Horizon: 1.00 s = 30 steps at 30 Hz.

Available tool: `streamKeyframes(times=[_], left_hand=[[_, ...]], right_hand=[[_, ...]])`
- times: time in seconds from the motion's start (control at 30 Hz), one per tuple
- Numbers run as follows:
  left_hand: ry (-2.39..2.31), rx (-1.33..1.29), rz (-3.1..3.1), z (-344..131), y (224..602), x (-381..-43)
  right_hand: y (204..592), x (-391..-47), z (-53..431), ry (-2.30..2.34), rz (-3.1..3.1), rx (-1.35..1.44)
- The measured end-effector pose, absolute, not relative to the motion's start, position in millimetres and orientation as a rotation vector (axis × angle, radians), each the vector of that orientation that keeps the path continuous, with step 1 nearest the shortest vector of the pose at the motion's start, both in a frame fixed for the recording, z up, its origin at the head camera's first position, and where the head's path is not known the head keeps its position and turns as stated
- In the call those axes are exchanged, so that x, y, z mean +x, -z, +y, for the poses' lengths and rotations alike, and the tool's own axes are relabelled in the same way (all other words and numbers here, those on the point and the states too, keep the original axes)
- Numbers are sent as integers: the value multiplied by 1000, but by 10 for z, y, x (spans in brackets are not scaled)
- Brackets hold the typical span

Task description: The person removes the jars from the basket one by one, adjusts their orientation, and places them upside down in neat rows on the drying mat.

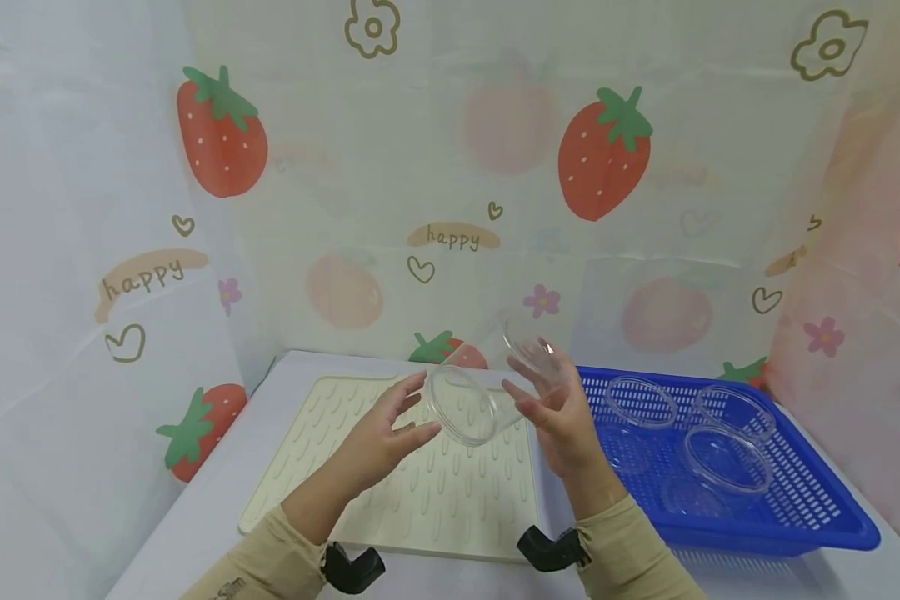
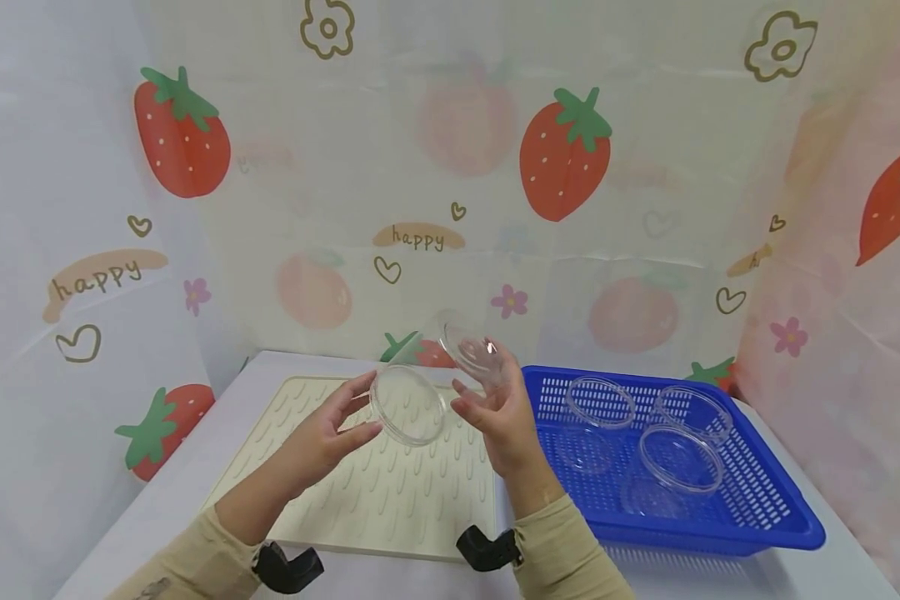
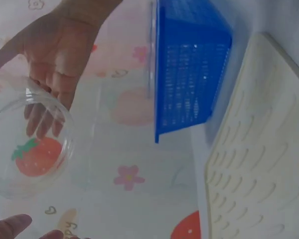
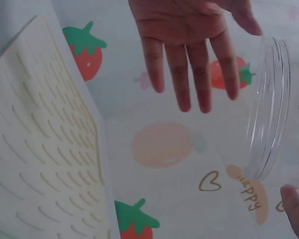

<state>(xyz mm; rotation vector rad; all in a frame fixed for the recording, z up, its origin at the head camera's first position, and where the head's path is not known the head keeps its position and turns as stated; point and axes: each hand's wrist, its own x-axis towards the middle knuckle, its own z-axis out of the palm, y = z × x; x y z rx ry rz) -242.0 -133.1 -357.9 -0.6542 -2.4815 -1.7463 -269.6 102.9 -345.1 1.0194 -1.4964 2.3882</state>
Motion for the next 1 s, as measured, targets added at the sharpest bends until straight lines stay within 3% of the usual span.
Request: streamKeyframes(times=[0.4, 1.0], left_hand=[[796, -425, -2860, -1687, 3998, -2436], [470, -192, -3254, -2186, 4473, -2220]], right_hand=[[3478, -2760, 1033, -2294, -1562, 991], [3542, -2850, 989, -2272, -1635, 962]])
